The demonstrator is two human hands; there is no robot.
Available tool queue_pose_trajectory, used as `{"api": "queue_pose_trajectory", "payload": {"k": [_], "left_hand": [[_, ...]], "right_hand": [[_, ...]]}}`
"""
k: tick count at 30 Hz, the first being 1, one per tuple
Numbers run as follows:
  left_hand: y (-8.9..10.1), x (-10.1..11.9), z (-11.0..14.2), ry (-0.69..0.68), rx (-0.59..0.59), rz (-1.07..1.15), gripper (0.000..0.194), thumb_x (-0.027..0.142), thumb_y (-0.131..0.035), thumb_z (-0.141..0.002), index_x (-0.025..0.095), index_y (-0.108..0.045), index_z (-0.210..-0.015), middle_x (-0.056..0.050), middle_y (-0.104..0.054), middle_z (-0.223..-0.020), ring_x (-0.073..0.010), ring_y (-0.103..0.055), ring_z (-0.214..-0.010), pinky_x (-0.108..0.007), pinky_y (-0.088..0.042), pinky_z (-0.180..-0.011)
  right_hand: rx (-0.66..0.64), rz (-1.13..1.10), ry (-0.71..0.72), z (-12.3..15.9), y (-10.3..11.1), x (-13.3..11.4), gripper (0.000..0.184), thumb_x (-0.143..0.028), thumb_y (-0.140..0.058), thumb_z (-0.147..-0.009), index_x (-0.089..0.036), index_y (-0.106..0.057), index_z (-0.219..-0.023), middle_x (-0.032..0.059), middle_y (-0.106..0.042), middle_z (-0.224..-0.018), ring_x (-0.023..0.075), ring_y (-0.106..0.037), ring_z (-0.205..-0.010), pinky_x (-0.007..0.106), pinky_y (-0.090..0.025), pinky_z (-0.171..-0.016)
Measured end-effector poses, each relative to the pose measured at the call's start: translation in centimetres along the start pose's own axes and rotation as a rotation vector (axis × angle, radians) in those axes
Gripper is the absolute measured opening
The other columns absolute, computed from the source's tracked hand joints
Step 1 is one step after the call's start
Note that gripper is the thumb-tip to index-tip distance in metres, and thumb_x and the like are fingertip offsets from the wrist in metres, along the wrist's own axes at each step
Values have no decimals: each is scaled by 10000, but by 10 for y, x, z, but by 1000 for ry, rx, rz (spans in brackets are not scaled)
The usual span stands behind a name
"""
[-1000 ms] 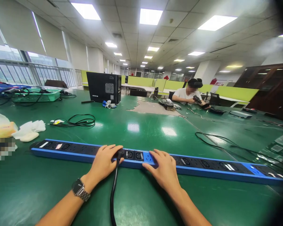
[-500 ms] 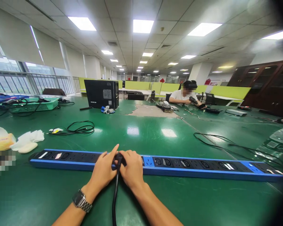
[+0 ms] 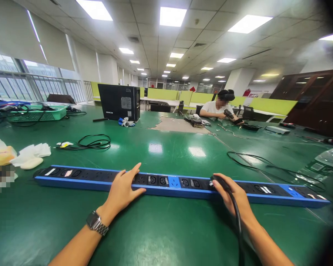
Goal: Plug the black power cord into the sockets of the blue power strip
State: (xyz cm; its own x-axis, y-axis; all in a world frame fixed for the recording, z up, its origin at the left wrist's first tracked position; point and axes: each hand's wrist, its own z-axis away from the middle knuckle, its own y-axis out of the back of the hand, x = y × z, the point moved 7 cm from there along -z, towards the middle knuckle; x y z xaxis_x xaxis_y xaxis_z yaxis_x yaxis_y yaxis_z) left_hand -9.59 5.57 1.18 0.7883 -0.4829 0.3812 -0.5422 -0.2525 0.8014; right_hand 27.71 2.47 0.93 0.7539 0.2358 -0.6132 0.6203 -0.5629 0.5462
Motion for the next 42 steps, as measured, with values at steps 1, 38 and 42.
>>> {"api": "queue_pose_trajectory", "payload": {"k": [1, 38, 42], "left_hand": [[0, 0, 0, 4, 11, 5, 790, 381, -725, -762, 250, -329, -1434, -82, -664, -1239, -258, -594, -1169, -525, -351, -1076], [-47, 91, -43, -154, -154, 172, 350, 127, -592, -836, 240, -607, -1168, -38, -712, -1038, -225, -645, -950, -359, -494, -862], [-55, 98, -44, -265, -210, 170, 354, 169, -602, -858, 246, -591, -1204, -42, -696, -1135, -224, -634, -1036, -365, -468, -930]], "right_hand": [[-43, 14, 25, 1, -1, 3, 373, -516, -558, -813, -215, -641, -1017, 74, -698, -992, 234, -651, -905, 362, -500, -845], [-135, 460, 71, 19, -21, 4, 719, -677, -633, -696, -210, -564, -1238, 120, -589, -1284, 352, -494, -1182, 541, -346, -989], [-208, 264, 165, 18, -41, -35, 692, -583, -659, -734, -212, -513, -1298, 120, -590, -1287, 308, -513, -1187, 506, -366, -1015]]}}
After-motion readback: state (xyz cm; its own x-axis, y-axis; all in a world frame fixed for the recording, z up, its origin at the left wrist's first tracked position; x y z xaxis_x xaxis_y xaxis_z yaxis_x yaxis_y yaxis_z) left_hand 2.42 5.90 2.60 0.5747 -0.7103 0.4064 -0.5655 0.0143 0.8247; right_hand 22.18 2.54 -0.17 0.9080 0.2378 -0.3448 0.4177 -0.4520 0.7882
